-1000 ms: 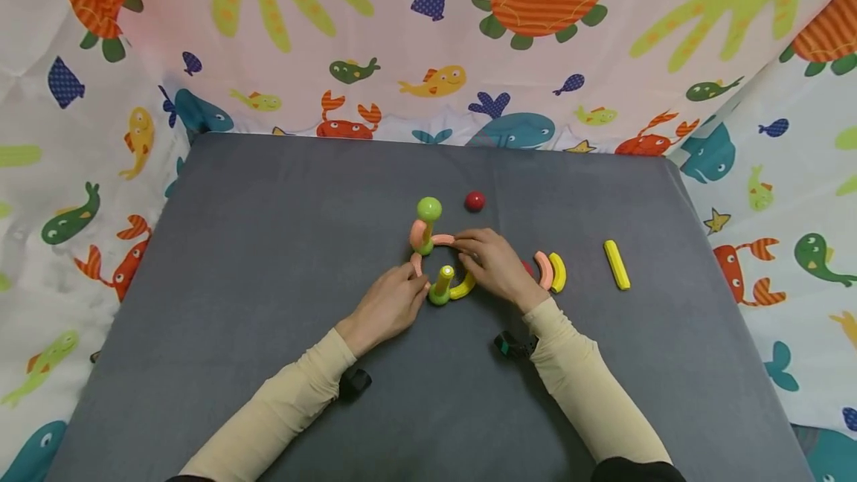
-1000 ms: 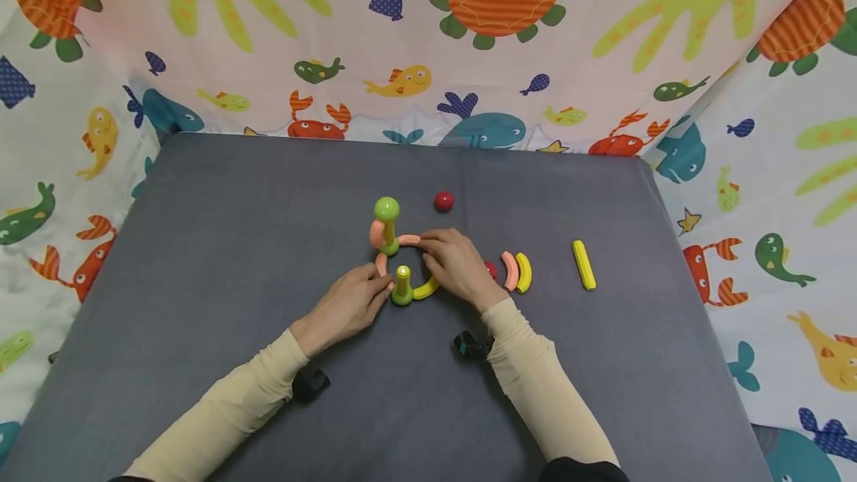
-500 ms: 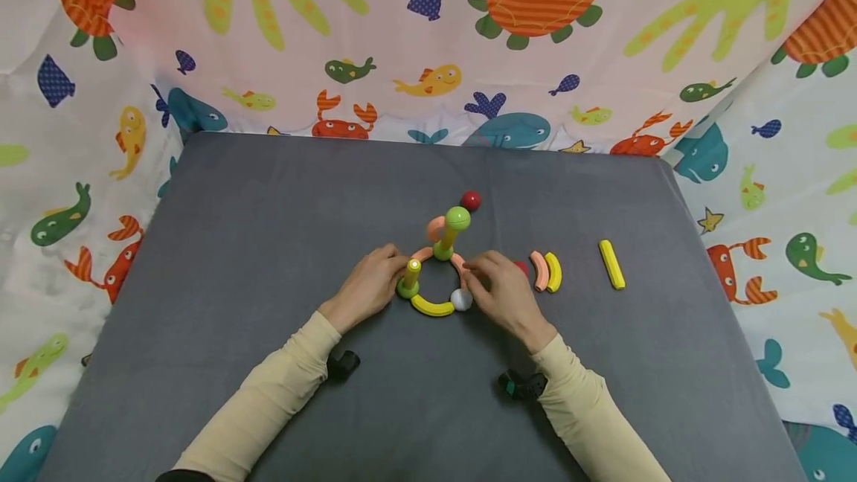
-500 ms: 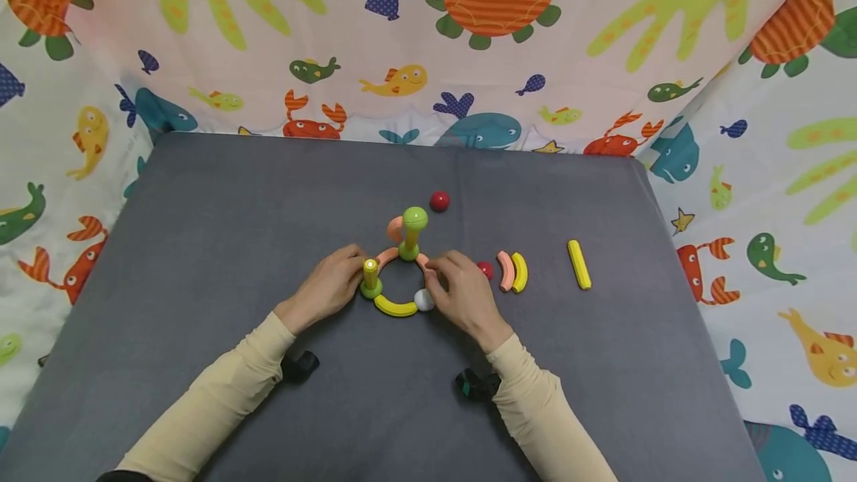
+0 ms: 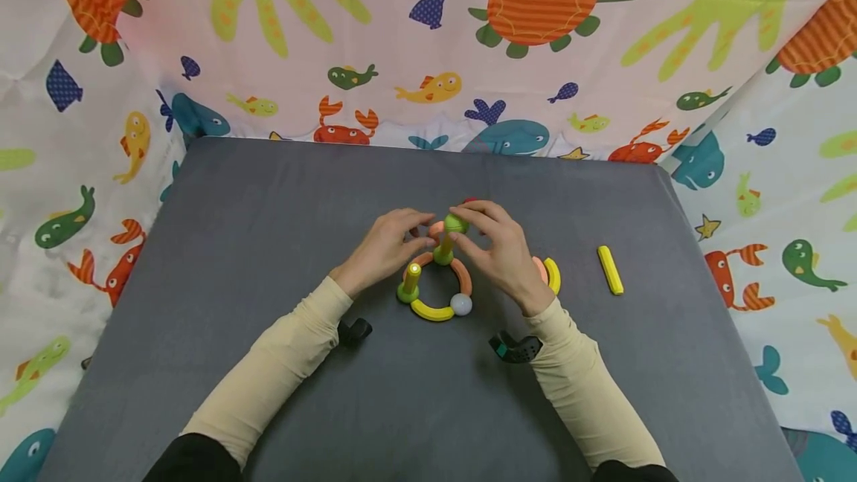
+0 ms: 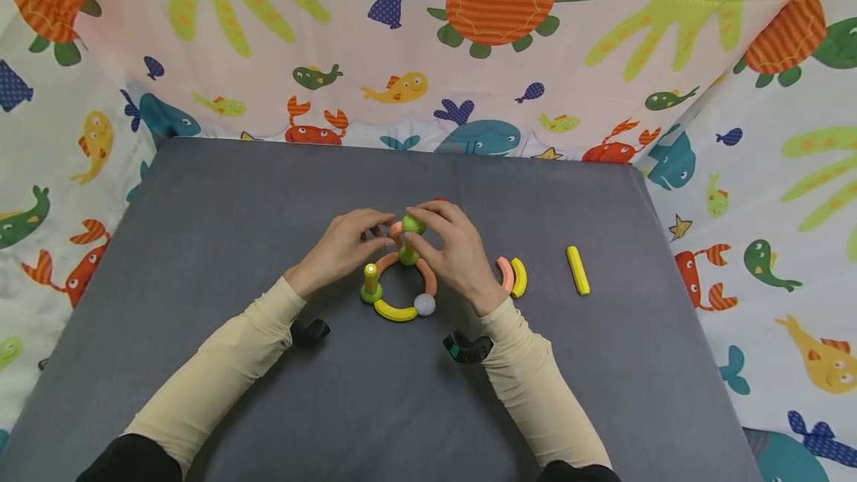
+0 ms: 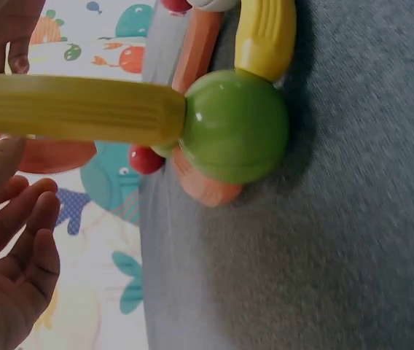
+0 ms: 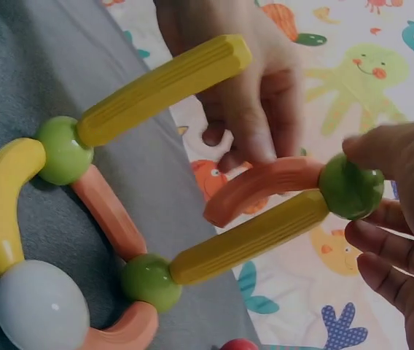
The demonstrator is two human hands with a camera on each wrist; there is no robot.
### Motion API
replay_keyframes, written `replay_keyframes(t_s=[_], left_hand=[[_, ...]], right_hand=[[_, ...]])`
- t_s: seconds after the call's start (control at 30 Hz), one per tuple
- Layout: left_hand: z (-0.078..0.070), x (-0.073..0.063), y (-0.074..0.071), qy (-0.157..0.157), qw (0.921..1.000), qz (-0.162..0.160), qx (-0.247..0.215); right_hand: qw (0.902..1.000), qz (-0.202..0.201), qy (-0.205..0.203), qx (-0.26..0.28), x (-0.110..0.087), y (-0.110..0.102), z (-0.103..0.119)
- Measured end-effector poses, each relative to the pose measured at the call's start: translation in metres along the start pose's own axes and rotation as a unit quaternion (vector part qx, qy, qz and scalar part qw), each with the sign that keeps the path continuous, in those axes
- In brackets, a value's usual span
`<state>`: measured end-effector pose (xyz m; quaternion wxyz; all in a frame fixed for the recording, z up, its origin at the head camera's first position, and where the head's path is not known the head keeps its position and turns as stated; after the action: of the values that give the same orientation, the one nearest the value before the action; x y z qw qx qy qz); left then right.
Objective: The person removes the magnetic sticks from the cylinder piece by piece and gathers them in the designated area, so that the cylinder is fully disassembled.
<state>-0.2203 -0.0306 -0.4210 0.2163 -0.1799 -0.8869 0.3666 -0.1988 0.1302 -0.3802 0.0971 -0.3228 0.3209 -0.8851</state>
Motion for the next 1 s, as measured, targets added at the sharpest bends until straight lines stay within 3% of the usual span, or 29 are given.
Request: replay_keyframes(t_s=[0.2,0.43,0.53,0.63,0.83,1.0], left_hand=[[-0.008,0.004,-0.001,0.025,0.9993,-0.029,0.001],[-0.017,-0.004,-0.006,0.077,0.9904,-0.086,0.076],[-0.019,-0.006,-0.006,0.088,0.9878,-0.094,0.088],[-0.014,-0.007,-0.004,0.063,0.9913,-0.081,0.082],[0.008,-0.012,-0.006,-0.025,0.9963,-0.054,0.063],[0.043,-0.026,-0.022,-0.113,0.9906,-0.051,0.058]], right_hand=[[0.9999,-0.007,-0.007,0.0,-0.001,0.0,0.003],[0.9999,0.001,-0.009,0.004,0.0,0.002,0.005],[0.9999,0.005,-0.009,0.006,-0.001,0.003,0.005],[1.0,0.001,-0.008,0.002,-0.002,0.002,0.005],[1.0,-0.004,-0.001,0.008,-0.004,-0.001,0.003],[0.9999,-0.001,0.002,0.011,-0.003,0.0,0.002]])
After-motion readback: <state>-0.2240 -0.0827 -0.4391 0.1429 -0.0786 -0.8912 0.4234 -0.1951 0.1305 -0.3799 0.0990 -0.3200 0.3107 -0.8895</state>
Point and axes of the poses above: each hand's wrist, its own x-axis towards the middle knuckle, its own y-axis out of the palm, z = x × y, the point moved 7 cm from there along x, towards the middle knuckle, and after that the axes turned 3 degrees about x, right-handed, at the moved point
